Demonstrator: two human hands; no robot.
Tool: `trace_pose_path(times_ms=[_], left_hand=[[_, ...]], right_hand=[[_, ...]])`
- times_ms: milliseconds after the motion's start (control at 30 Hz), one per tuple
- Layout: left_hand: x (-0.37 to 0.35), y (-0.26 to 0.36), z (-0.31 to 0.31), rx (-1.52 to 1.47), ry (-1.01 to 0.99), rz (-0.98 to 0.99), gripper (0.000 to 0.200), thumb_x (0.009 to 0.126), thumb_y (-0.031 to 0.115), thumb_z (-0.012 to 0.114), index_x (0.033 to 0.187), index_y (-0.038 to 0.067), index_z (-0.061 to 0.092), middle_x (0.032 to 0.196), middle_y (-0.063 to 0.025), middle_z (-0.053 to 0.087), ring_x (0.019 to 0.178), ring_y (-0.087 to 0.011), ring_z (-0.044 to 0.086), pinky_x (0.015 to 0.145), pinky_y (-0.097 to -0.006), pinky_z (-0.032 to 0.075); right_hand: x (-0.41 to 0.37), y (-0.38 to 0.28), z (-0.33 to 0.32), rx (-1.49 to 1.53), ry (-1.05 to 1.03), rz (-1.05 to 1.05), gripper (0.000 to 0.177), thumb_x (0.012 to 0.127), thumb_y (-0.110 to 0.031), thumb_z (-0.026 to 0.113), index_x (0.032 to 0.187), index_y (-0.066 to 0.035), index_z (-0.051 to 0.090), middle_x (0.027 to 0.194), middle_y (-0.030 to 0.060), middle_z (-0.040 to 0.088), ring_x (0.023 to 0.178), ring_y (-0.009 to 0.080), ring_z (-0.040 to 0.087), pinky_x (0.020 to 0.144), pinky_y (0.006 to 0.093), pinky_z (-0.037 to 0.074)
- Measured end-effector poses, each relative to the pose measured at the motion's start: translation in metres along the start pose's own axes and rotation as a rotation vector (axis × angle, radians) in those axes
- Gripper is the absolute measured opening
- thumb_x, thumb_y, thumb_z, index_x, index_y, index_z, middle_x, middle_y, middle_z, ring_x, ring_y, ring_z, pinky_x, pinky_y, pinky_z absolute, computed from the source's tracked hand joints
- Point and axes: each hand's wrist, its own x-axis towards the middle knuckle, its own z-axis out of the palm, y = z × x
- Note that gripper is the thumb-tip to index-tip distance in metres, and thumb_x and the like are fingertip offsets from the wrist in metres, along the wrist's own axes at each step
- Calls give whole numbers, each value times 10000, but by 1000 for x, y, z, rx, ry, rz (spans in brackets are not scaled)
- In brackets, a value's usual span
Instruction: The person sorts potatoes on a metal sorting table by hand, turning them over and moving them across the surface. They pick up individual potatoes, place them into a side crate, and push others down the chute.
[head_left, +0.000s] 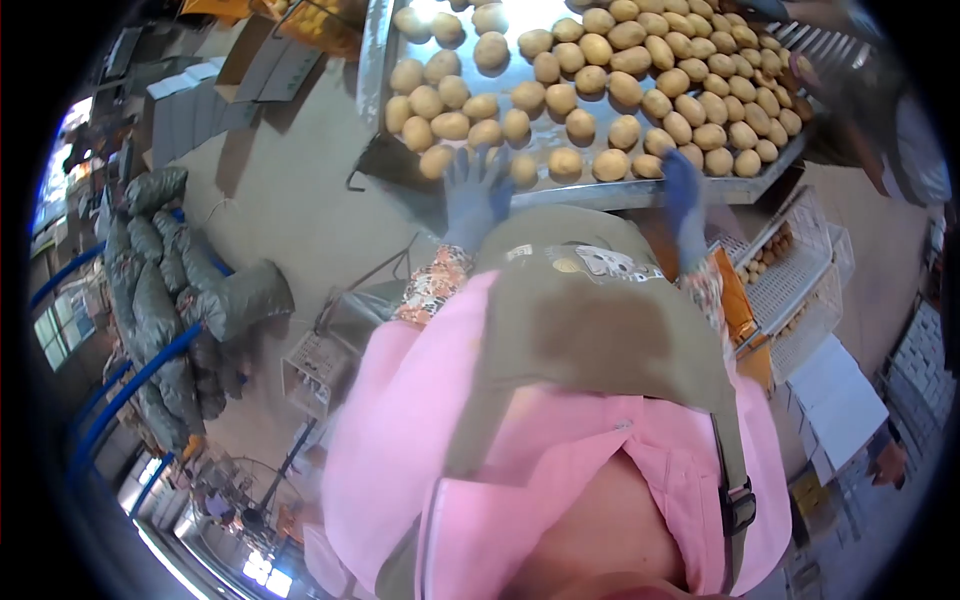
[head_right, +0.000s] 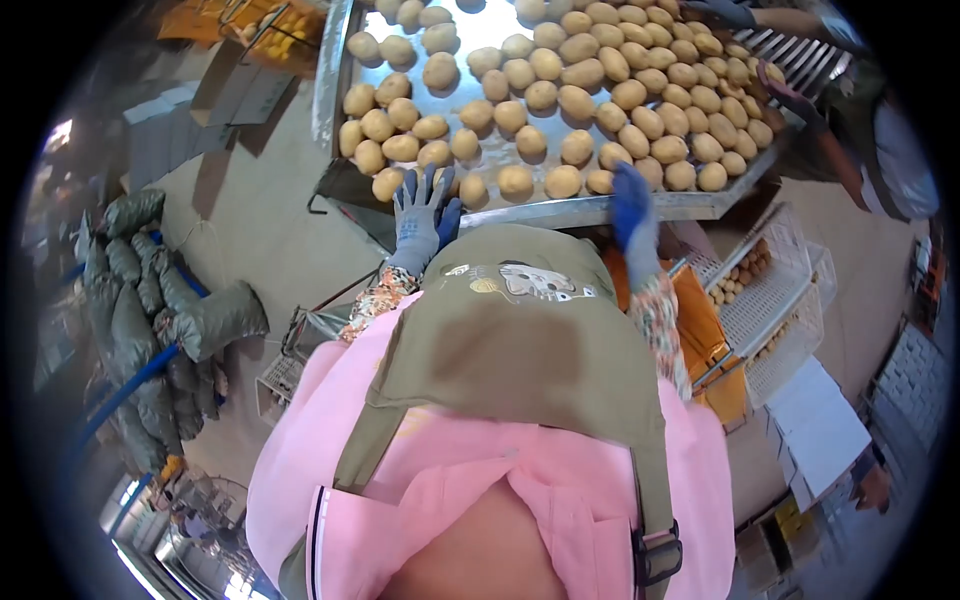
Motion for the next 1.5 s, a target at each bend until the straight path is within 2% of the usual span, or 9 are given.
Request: trace_pose_path(times_ms=[233, 433, 600, 933, 1067, 1167, 1300, 1400, 1500], left_hand=[[-25, -26, -19, -75, 203, -450, 690, 831, 390, 617, 1420, 116, 386, 1438, -234, 343, 1334, -435, 287, 1101, -532, 223], [7, -72, -26, -838, 360, -616, 655, 917, 334, 590, 1415, 4, 320, 1359, -242, 423, 1224, -277, 449, 997, -374, 397], [34, -72, 2, -1311, 170, -501, 767, 918, 183, 603, 1433, -14, 70, 1266, -116, 475, 1111, -191, 493, 921, -326, 455], [-1, 15, -35, -955, -63, -657, 672, 850, 173, 655, 1383, -62, 319, 1248, -207, 509, 1097, -283, 524, 882, -357, 465], [-9, 30, -32, -410, 85, -719, 605, 848, 244, 651, 1317, -63, 423, 1224, -258, 515, 1122, -372, 519, 946, -412, 433], [-4, 25, -19, -368, 116, -627, 603, 859, 296, 631, 1306, -57, 434, 1280, -275, 478, 1178, -418, 480, 998, -451, 395], [22, 63, -52, -402, -74, -665, 604, 873, 309, 604, 1322, -50, 418, 1328, -278, 435, 1210, -422, 457, 1015, -454, 386], [24, 86, -56, -503, -157, -663, 613, 882, 318, 587, 1351, -30, 403, 1366, -288, 402, 1253, -434, 413, 1048, -450, 357], [24, 103, -61, -300, -234, -529, 610, 884, 303, 580, 1359, -34, 397, 1394, -292, 374, 1283, -425, 386, 1073, -436, 328]], right_hand=[[11, -66, 137, -143, -1041, -228, 316, 938, -180, 513, 1247, -154, 577, 1123, 147, 602, 1086, 256, 537, 921, 385, 434], [64, -63, 106, 449, -734, 60, 364, 919, -123, 529, 1283, -120, 534, 1197, 39, 569, 1046, 170, 542, 924, 356, 420], [39, -20, 53, -821, -377, -505, 340, 913, -197, 543, 1249, -171, 584, 1265, 72, 582, 1190, 286, 512, 1049, 537, 290], [153, -60, 45, -50, -647, -131, 500, 879, -250, 630, 1347, -168, 474, 1397, 145, 446, 1298, 278, 415, 1093, 400, 290], [120, -57, 89, -758, -623, -282, 429, 870, -246, 584, 1293, -306, 548, 1559, 216, 64, 1439, 434, 43, 1155, 549, 58], [125, -63, 88, -682, -619, -493, 359, 906, -252, 559, 1264, -265, 584, 1499, 203, 292, 1383, 351, 303, 1141, 478, 225], [202, -123, 73, 872, -706, 759, 312, 965, -224, 448, 1175, -81, 629, 1006, 25, 642, 872, 108, 589, 764, 241, 479], [292, -63, 123, -353, 85, -509, 390, 928, -397, 484, 1248, -196, 582, 1230, 86, 585, 1116, 251, 546, 958, 359, 424], [314, -74, 135, -570, 62, -366, 423, 901, -423, 522, 1296, -273, 537, 1470, 142, 352, 1312, 449, 333, 1072, 560, 261]])
